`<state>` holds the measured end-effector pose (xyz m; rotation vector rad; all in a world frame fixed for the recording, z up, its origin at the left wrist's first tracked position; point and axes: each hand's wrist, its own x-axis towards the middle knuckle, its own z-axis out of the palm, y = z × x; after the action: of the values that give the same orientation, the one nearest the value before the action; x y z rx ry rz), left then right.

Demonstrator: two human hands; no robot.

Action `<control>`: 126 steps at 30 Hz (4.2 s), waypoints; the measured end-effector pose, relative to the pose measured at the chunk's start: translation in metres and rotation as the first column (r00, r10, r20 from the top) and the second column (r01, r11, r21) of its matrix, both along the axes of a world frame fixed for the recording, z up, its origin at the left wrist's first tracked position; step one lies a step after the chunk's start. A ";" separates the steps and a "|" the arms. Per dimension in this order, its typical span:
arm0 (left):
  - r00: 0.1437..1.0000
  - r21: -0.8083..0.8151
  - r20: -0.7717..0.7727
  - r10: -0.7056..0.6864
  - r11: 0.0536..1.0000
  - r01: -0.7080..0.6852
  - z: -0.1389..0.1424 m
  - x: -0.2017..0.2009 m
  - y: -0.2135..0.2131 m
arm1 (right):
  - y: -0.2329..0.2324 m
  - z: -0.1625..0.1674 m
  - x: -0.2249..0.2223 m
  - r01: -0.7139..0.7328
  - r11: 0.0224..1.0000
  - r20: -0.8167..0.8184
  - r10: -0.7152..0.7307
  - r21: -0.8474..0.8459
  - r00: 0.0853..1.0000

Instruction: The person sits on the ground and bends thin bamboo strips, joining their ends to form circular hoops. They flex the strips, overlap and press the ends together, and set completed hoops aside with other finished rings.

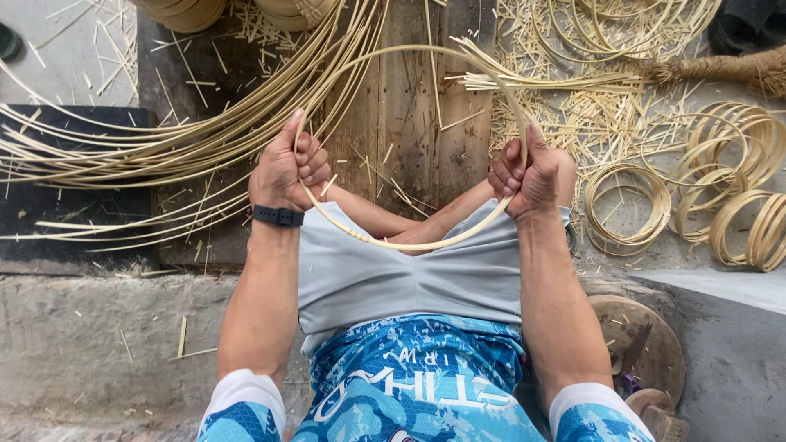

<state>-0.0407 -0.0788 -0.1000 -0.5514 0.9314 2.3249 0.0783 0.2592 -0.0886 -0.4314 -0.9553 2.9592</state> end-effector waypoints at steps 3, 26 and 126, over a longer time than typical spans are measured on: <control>0.999 -0.028 0.027 0.031 0.999 -0.030 0.003 -0.001 0.002 | 0.000 0.003 -0.002 0.001 0.989 0.053 -0.009 0.151 0.999; 0.774 -0.947 0.088 -0.628 -0.294 -0.132 -0.066 0.000 -0.118 | 0.031 -0.016 0.037 0.340 0.532 -0.060 -0.474 0.776 0.879; 0.271 -0.435 -0.065 -0.960 0.272 0.858 0.107 0.035 0.068 | -0.047 0.105 0.041 0.158 0.071 -0.173 0.443 0.985 0.880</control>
<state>-0.0059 -0.0109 0.0067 0.3093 1.3132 1.1205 0.1191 0.2118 0.0160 0.4407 -2.5987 1.4564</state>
